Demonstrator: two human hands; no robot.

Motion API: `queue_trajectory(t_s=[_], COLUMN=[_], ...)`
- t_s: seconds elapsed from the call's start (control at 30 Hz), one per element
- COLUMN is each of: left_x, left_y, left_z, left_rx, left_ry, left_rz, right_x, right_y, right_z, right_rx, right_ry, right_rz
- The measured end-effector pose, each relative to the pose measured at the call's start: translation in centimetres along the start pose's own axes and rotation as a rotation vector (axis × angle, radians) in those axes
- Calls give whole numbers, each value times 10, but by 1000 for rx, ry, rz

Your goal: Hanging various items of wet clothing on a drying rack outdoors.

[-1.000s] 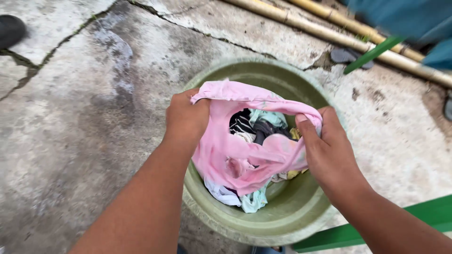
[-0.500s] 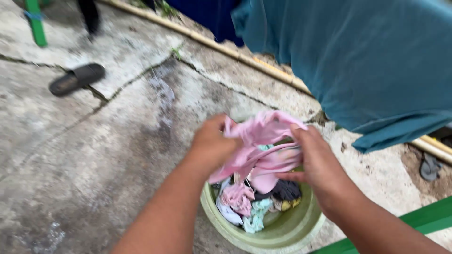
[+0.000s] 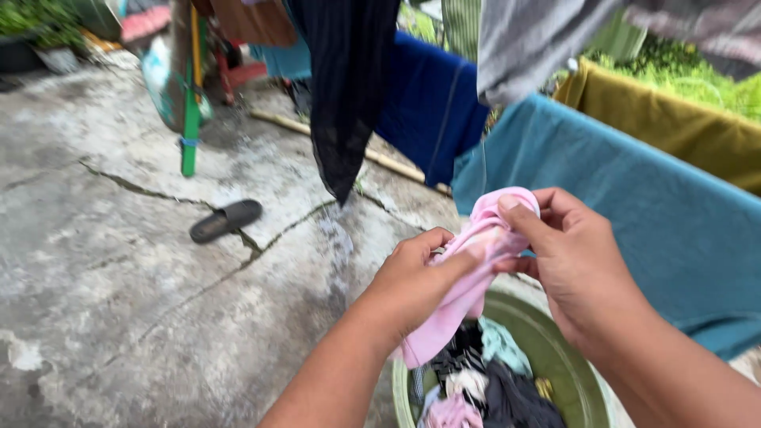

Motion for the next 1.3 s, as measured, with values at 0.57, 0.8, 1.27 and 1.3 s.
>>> queue_trajectory(t_s=[0.57, 0.8, 1.27, 1.3], left_x=[-27, -48, -149, -155], left_y=[54, 75, 142, 146], left_z=[-101, -144, -257, -265], left_rx=[-93, 41, 441, 483], left_ry=[-434, -464, -720, -729], left_rz=[-680, -584, -4, 29], right_x=[-49, -73, -137, -132], right_y=[-60, -77, -139, -150], right_z=[101, 125, 175, 184], right_rx=[-4, 66, 191, 230], right_ry=[240, 307, 748, 873], right_rz=[318, 136, 41, 75])
Point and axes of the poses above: each hand's wrist, its own x-axis away from the middle knuckle, its own y-axis out of the back of the hand, z = x × y, the point moved 4 cm from there along -x, towards the middle knuckle, and after that the axes turned 13 degrees about -x, right-handed, at the moved point
